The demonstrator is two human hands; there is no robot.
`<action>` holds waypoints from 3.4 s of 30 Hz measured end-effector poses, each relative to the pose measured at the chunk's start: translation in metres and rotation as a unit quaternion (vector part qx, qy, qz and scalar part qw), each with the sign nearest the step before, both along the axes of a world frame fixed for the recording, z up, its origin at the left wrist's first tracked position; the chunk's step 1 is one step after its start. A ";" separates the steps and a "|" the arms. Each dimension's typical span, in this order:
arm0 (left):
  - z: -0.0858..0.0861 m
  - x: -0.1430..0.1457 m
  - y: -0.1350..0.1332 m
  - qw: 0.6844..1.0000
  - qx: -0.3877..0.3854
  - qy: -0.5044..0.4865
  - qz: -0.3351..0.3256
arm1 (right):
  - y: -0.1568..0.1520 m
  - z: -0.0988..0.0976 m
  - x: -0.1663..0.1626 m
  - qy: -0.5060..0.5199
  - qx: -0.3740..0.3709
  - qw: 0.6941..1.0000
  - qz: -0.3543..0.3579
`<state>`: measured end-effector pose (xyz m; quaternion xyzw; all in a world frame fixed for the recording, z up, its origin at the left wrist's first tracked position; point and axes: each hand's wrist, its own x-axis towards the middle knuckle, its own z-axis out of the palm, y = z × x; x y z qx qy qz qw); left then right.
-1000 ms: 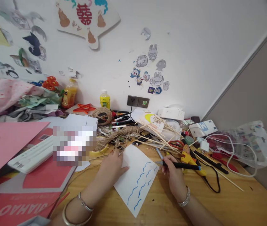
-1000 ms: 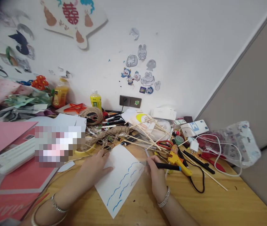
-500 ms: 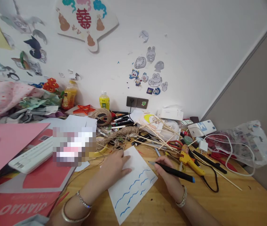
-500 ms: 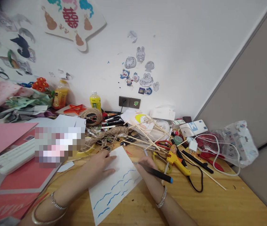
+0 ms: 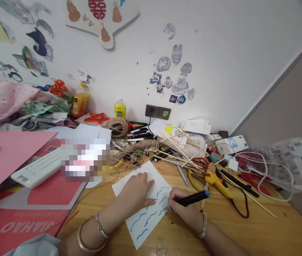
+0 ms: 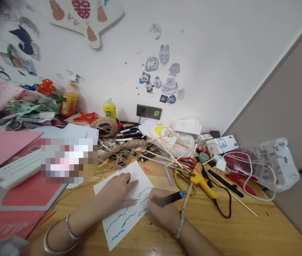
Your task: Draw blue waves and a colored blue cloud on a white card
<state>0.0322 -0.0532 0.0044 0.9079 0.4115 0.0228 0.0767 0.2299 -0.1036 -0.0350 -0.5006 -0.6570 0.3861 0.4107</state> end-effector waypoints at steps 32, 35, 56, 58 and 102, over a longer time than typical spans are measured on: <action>-0.035 0.032 0.045 0.811 -0.306 -0.475 0.151 | -0.001 -0.006 0.003 -0.138 0.061 0.988 0.028; -0.035 0.032 0.043 0.810 -0.312 -0.472 0.152 | -0.002 -0.007 0.003 -0.159 0.070 0.984 0.034; -0.028 0.031 0.045 0.805 -0.338 -0.464 0.150 | 0.001 -0.010 0.010 -0.086 0.066 0.987 -0.119; -0.030 0.031 0.045 0.805 -0.337 -0.466 0.147 | 0.003 -0.009 0.013 -0.057 0.067 0.986 -0.142; -0.026 0.034 0.032 0.801 -0.389 -0.446 0.095 | 0.010 -0.012 0.021 -0.137 0.104 0.978 -0.115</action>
